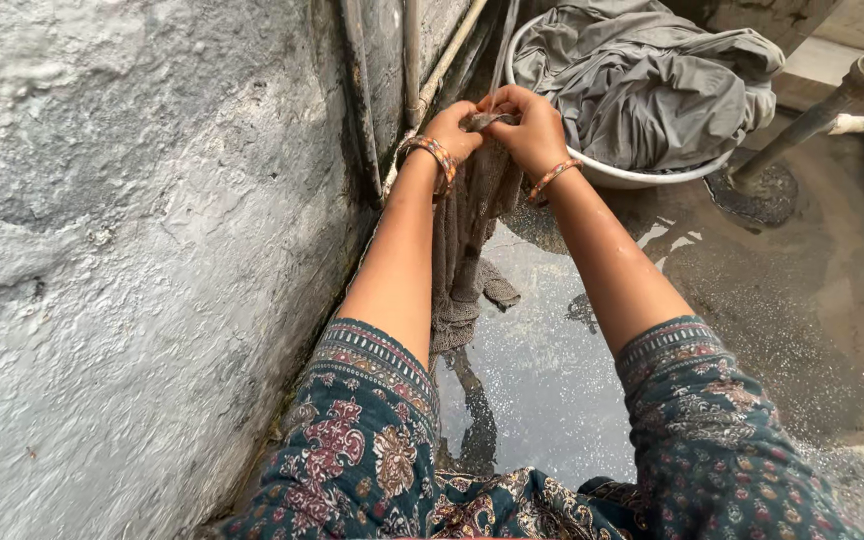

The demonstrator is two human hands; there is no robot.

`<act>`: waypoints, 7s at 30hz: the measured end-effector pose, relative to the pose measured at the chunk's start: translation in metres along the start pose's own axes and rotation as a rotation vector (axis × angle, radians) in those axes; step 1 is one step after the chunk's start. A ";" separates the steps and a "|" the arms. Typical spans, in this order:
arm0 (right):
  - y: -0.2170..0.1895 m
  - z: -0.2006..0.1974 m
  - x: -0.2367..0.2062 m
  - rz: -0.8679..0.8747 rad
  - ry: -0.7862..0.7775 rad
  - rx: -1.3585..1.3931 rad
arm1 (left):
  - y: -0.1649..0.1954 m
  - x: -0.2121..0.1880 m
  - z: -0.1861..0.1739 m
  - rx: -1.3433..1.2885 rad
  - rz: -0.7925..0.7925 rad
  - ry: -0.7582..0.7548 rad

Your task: The person unfolds a gray cloth, kneels, and wipes the tiled floor by hand, moving along the tiles and around a floor mat. They then carry the cloth to an outdoor tap, rinse and wring it out, and walk back inside holding the wet cloth.

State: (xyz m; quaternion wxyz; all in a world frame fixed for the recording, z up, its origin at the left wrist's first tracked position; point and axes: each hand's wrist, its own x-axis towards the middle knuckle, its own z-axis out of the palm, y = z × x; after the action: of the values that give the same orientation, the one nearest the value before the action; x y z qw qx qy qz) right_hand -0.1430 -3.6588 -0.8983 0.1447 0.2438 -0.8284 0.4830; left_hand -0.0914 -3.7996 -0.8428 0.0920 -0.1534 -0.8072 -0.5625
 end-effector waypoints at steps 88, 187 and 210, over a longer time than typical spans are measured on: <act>-0.055 -0.073 -0.082 0.289 -1.637 0.277 | -0.018 0.009 -0.014 0.033 -0.285 -0.051; 0.023 -0.012 0.039 0.268 -0.328 0.606 | -0.018 0.066 -0.009 0.123 -0.048 0.102; 0.024 -0.022 0.052 0.295 0.005 0.857 | -0.040 0.046 -0.013 -0.295 -0.114 -0.288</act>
State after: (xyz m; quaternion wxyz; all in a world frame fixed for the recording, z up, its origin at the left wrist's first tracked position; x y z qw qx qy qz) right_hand -0.1994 -3.6430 -0.8802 -0.0376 0.1599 -0.5793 0.7984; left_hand -0.1485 -3.8183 -0.8584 -0.0796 -0.1980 -0.7283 -0.6512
